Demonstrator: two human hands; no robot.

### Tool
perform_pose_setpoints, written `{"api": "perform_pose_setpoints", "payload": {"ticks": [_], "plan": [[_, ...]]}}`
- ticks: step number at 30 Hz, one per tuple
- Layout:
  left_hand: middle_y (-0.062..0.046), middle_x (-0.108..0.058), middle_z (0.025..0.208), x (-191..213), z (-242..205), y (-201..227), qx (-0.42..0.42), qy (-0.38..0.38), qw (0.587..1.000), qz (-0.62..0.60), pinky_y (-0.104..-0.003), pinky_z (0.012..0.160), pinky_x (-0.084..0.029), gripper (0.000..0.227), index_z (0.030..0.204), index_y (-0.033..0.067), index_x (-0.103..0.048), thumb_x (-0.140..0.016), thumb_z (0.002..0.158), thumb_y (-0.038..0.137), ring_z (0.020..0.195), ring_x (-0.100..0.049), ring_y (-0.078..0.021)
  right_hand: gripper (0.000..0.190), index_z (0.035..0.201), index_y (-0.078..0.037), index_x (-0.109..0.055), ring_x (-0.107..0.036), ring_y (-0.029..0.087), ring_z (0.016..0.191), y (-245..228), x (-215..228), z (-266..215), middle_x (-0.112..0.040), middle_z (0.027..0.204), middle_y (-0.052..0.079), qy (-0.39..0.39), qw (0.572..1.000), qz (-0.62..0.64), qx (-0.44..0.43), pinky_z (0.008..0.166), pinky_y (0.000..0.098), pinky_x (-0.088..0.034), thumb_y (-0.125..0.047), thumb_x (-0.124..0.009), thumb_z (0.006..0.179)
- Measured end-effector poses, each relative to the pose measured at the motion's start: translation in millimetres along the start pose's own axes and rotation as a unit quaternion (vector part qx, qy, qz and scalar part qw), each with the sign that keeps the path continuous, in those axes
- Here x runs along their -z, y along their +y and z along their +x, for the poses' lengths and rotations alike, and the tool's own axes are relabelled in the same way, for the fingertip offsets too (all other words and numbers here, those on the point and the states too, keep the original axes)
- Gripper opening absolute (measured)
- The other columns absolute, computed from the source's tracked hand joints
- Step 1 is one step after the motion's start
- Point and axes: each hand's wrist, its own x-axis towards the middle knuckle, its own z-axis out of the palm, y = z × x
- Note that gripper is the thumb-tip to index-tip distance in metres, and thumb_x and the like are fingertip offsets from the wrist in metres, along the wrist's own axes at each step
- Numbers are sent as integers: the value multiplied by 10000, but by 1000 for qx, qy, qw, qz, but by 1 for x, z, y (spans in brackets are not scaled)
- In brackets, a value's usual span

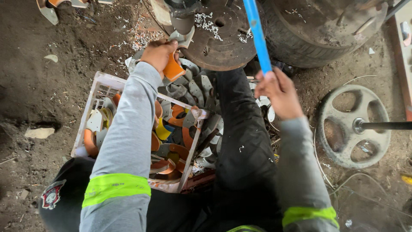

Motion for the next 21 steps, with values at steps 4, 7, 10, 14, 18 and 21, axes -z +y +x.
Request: {"api": "perform_pose_setpoints", "payload": {"ticks": [4,7,10,14,18,21], "plan": [[-64,-671,808,-1,0,2,2,0,1000,-11,-358,553,-591,175,1049,-16,-672,-711,933,109,613,-632,-163,292,1146,-13,-619,-665,137,839,-30,-4,-7,-678,948,48,19,997,-64,-27,813,321,-584,-283,-524,1088],[-52,-674,805,1,-6,2,8,-19,1000,2,-340,576,-592,173,1081,8,-694,-686,955,126,617,-635,-157,361,1048,30,-639,-677,173,885,-76,27,-44,-678,959,80,11,993,-104,56,864,348,-577,-308,-536,1124],[-47,-657,774,8,-20,-5,21,-42,999,26,-337,556,-562,165,1086,45,-702,-659,971,156,593,-617,-160,421,985,31,-636,-651,173,861,-103,44,-57,-650,901,88,8,977,-205,57,851,341,-545,-325,-480,1148],[-41,-638,756,23,-37,-6,23,-53,998,8,-370,566,-563,147,1056,30,-676,-680,1002,166,609,-621,-166,397,1017,32,-622,-649,169,854,-109,34,-54,-651,898,92,3,986,-163,38,846,320,-544,-309,-462,1142],[-37,-603,678,29,-48,-6,66,-53,995,45,-449,512,-587,166,1014,53,-631,-664,977,211,548,-609,-183,366,1047,17,-609,-636,163,810,-94,19,-50,-635,883,73,-3,992,-123,19,796,314,-555,-315,-477,1126],[-35,-611,686,23,-48,0,63,-45,997,18,-429,501,-561,167,1058,69,-651,-691,961,198,537,-597,-185,349,1042,11,-600,-622,159,805,-78,17,-44,-592,887,47,-5,997,-78,14,766,321,-558,-313,-496,1121]]}}
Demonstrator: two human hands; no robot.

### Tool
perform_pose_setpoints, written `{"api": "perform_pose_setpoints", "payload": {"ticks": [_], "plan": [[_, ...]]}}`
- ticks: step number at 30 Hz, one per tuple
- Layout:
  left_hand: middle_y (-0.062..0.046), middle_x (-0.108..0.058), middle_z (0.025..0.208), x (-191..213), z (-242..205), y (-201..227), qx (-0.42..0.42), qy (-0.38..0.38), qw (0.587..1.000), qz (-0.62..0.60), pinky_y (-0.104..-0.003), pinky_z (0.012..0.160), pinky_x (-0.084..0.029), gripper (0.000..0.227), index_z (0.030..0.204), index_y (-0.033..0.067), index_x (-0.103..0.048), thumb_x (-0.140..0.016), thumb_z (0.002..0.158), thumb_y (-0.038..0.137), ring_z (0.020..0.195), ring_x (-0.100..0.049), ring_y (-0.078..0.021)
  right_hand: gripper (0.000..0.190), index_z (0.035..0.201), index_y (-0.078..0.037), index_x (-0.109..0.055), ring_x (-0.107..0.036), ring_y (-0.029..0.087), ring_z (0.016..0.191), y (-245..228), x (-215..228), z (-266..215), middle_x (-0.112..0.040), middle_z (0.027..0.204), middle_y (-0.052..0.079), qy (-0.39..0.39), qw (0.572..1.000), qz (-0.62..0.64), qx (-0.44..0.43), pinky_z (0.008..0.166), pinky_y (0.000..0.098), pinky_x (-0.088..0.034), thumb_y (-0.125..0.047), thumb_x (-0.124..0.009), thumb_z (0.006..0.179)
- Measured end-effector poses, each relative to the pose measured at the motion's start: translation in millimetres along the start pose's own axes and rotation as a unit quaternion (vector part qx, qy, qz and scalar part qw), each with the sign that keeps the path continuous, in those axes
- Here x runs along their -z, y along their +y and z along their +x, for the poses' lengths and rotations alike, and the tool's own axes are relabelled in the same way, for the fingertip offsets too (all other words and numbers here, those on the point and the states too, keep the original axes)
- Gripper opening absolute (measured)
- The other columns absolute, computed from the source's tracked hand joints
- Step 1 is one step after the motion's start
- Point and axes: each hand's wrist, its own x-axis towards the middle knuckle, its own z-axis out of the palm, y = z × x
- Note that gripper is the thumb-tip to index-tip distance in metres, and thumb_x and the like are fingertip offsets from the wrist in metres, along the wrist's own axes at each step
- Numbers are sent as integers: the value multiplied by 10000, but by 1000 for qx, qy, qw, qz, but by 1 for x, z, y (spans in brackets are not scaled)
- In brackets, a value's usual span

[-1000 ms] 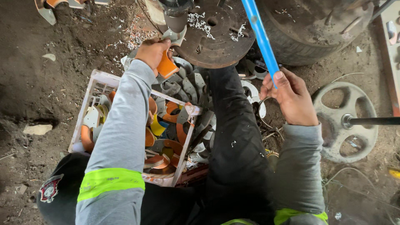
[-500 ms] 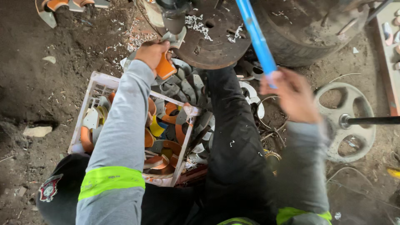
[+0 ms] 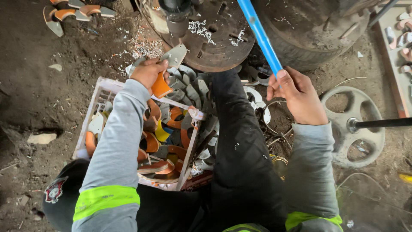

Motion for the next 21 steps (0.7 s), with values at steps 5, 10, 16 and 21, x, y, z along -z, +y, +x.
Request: {"api": "perform_pose_setpoints", "payload": {"ticks": [5,10,16,21], "plan": [[-35,-612,695,3,-2,-1,-7,-12,1000,15,-414,521,-566,180,1048,49,-656,-690,976,210,553,-604,-178,356,1040,11,-594,-608,153,813,25,2,7,-570,874,35,-7,1000,7,-10,777,314,-552,-315,-489,1134],[-28,-602,692,3,3,2,-12,-23,1000,13,-375,529,-546,167,1039,53,-658,-686,983,208,560,-594,-167,358,1075,15,-576,-614,152,815,55,8,11,-574,861,47,-10,1000,22,-19,770,306,-545,-327,-489,1140],[-36,-634,733,5,1,0,-15,-6,1000,27,-344,569,-558,182,1036,24,-656,-717,993,190,597,-617,-159,332,1113,9,-552,-645,166,780,77,-32,48,-610,838,73,4,997,69,-19,746,311,-562,-320,-504,1103],[-44,-649,743,1,-10,10,-23,4,998,66,-337,563,-562,222,1118,22,-683,-674,981,196,584,-623,-158,320,1124,35,-583,-682,194,899,6,7,6,-656,971,88,-47,993,103,29,875,365,-582,-274,-583,1041]]}}
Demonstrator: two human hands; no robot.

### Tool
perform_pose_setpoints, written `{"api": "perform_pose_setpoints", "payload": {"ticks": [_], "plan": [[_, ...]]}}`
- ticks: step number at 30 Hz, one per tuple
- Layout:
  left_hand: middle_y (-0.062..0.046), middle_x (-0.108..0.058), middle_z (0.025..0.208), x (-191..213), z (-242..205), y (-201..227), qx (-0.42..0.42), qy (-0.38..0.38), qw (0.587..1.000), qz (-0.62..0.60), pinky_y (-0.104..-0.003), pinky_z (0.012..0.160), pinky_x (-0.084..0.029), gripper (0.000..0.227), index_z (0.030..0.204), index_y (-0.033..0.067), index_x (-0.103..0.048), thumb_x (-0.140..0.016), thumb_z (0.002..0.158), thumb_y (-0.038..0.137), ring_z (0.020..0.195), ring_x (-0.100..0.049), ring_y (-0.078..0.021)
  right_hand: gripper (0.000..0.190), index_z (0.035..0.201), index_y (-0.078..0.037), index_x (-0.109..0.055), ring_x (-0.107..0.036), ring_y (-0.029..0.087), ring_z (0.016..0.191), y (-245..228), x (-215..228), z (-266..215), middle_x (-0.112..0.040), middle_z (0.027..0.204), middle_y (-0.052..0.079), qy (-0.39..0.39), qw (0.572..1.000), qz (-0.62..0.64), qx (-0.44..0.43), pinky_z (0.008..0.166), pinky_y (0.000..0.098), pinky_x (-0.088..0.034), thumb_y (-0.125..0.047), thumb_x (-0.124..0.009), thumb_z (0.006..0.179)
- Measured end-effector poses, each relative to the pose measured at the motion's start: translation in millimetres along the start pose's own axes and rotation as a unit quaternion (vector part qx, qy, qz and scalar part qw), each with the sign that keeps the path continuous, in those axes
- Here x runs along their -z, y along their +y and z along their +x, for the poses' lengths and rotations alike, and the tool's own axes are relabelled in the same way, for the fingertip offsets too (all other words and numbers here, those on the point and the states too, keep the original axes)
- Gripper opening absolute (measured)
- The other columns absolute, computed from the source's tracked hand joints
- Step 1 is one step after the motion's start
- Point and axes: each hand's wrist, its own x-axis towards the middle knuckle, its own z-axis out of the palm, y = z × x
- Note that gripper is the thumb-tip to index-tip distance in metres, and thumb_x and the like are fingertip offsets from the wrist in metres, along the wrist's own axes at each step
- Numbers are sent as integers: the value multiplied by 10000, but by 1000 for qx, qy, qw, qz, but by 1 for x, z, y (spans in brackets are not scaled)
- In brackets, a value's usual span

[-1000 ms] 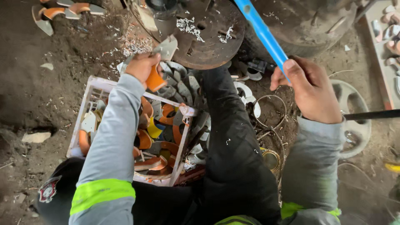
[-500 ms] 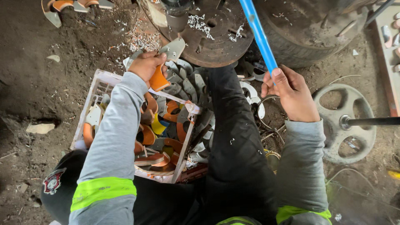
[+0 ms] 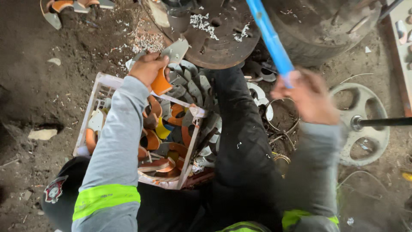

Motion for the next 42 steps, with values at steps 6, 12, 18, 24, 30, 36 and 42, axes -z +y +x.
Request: {"api": "perform_pose_setpoints", "payload": {"ticks": [6,12,18,24,30,36,42], "plan": [[-96,-696,828,-16,-38,11,-79,-56,975,202,-343,556,-602,479,1269,-3,-567,-717,845,160,611,-653,-166,406,1027,38,-619,-646,192,818,-70,26,-25,-651,882,98,59,977,-201,27,872,329,-526,-324,-514,1178],[-172,-612,699,-47,-76,-3,-61,65,957,276,-334,438,-521,721,965,-118,-684,-662,955,602,457,-594,-182,368,995,-10,-594,-636,167,783,-53,2,-17,-604,884,58,10,986,-165,-8,749,303,-544,-328,-472,1133],[-203,-618,648,-53,-109,-5,-36,99,972,212,-346,424,-451,872,745,-87,-690,-592,870,770,420,-569,-185,327,980,-14,-571,-624,154,753,-19,2,-14,-560,873,34,38,990,-132,-40,709,295,-531,-287,-467,1127],[-114,-771,820,-63,-116,-24,-176,192,926,272,-293,665,-549,738,990,-42,-782,-734,888,687,679,-718,-145,296,1005,-18,-575,-627,154,716,-8,2,-12,-575,838,39,43,994,-88,-42,675,297,-537,-277,-477,1110],[-65,-733,655,-42,-152,-8,-241,107,898,352,-290,533,-576,681,1257,-51,-615,-730,821,460,540,-706,-140,311,993,-19,-571,-632,153,712,-9,0,-15,-599,804,45,48,993,-88,-56,686,296,-543,-286,-471,1119],[-39,-565,651,-9,-220,4,-150,239,946,160,-277,451,-381,378,971,41,-796,-729,947,413,514,-486,-117,294,1026,-19,-588,-630,149,725,-8,-4,-16,-602,798,47,51,994,-85,-41,712,297,-555,-267,-465,1126],[-39,-645,778,64,-350,24,-135,510,817,232,-317,536,-456,313,981,91,-783,-711,911,388,640,-582,-161,299,1055,-1,-587,-631,157,731,-6,0,-17,-611,829,55,58,991,-109,-43,708,301,-553,-263,-467,1134]]}}
